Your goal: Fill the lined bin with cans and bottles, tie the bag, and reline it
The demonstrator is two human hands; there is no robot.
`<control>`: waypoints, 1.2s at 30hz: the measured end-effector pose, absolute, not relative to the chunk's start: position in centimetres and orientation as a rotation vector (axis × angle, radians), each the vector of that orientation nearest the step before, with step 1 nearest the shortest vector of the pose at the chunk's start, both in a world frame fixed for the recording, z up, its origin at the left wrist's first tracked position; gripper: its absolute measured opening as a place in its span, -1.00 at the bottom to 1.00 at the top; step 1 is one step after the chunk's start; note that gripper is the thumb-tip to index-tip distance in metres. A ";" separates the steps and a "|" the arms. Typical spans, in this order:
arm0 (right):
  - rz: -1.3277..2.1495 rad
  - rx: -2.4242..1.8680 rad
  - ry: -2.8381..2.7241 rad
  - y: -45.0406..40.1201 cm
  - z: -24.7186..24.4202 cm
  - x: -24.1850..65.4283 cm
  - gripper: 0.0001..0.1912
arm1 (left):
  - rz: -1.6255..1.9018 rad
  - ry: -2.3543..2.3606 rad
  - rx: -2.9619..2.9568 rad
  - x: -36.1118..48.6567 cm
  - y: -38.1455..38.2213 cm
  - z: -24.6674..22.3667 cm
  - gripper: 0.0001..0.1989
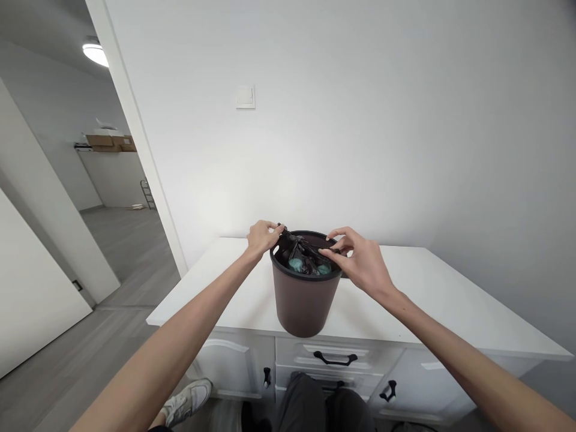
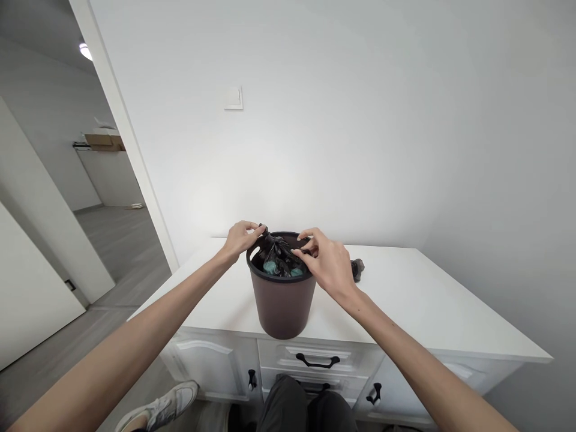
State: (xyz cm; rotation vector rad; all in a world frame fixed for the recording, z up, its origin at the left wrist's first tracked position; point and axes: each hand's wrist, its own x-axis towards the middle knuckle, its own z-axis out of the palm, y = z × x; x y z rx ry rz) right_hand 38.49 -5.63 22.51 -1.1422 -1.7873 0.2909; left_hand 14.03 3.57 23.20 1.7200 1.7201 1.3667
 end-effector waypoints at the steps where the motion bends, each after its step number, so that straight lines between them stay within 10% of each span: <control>1: 0.308 -1.156 -1.779 -6.0 22.6 38.9 -0.75 | 1.366 1.730 1.707 13.9 3.8 23.0 -0.77; 14: 0.338 -1.112 -2.115 -1.4 22.8 40.1 -0.64 | 1.571 1.257 1.826 17.0 -1.3 25.7 -0.62; 20: 0.171 -1.161 -2.339 0.2 23.0 35.2 -0.97 | 1.533 1.190 1.851 16.7 -2.9 25.0 -0.59; 36: 0.457 -1.054 -1.495 0.3 31.3 40.1 -0.54 | 1.657 1.340 2.272 13.3 -6.1 16.9 -0.52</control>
